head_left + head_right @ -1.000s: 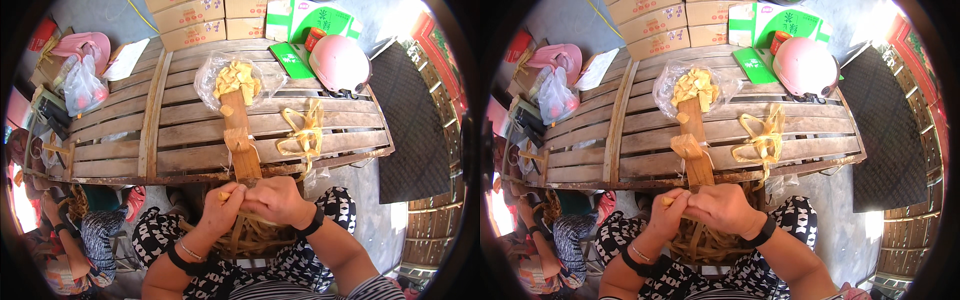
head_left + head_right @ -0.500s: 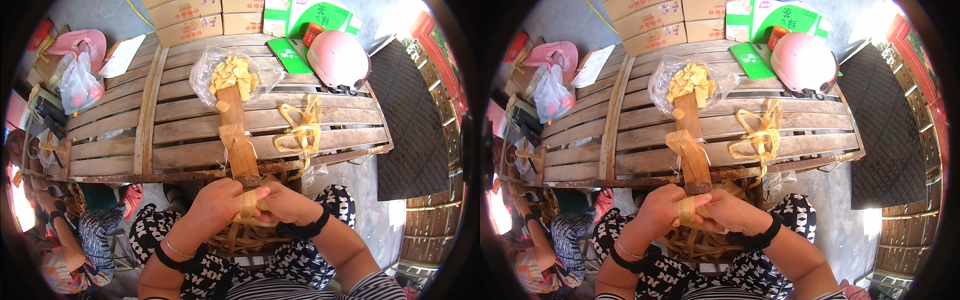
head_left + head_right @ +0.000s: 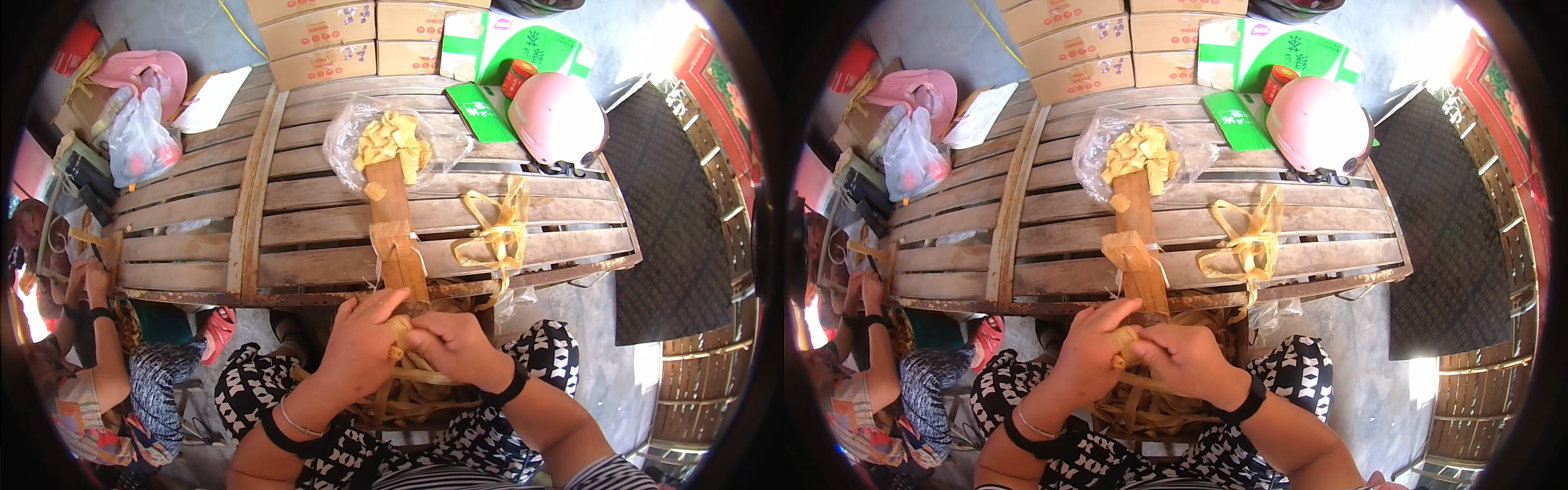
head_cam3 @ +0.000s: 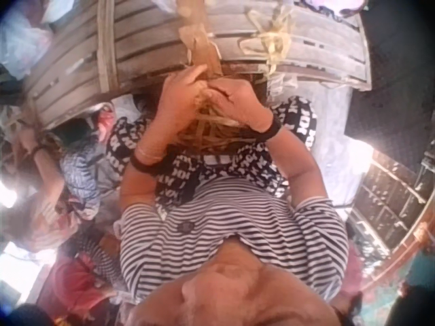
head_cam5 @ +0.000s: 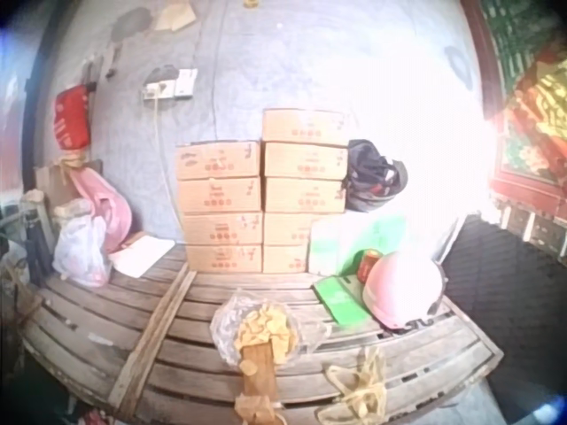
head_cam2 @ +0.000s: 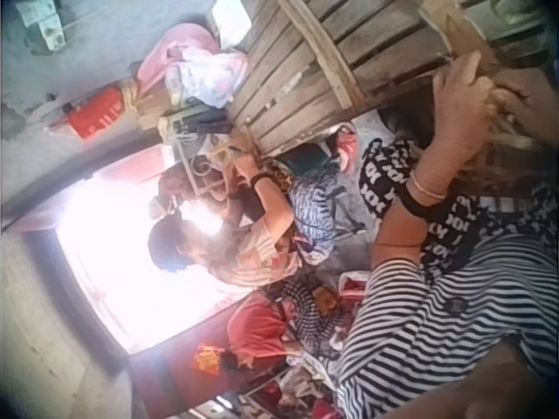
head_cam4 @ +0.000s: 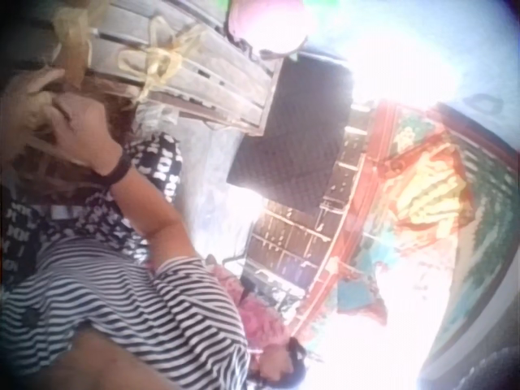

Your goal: The person braids yellow food strips by hand using a wooden post on a bench to secure them, then drops the completed knots into a basket.

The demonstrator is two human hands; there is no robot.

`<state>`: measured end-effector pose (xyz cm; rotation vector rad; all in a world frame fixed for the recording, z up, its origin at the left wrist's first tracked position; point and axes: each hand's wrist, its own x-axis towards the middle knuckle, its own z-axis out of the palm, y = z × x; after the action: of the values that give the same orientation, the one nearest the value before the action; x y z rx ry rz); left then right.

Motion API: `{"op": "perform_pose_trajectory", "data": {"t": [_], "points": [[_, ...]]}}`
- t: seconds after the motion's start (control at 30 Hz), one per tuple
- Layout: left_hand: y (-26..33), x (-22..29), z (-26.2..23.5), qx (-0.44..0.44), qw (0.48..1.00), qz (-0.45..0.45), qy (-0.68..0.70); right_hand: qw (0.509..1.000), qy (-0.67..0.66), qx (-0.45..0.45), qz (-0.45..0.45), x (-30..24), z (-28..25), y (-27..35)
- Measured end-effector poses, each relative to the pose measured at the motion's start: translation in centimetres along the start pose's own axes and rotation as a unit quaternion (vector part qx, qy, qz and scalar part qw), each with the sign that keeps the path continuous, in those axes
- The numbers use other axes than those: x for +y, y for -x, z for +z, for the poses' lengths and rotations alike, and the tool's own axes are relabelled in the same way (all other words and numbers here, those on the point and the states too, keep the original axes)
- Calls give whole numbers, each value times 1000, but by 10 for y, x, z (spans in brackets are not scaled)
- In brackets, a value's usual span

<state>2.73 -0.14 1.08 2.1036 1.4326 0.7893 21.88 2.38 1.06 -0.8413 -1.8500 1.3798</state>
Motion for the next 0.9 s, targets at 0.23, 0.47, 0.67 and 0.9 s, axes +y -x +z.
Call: {"op": "perform_pose_trajectory", "data": {"t": [0.23, 0.47, 0.67, 0.9], "points": [[0, -2, -7, 20, 994, 86, 68, 991, 76, -59, 97, -7, -5, -4], [0, -7, -33, 110, 887, -92, 440, 897, -287, -132, 308, -12, -18, -1], [2, -14, -10, -94, 810, -222, 535, 893, -264, -98, 351, -11, -12, -6], [-9, -22, 9, 112, 771, -248, 576, 971, -80, 104, 201, 7, -22, -17]]}}
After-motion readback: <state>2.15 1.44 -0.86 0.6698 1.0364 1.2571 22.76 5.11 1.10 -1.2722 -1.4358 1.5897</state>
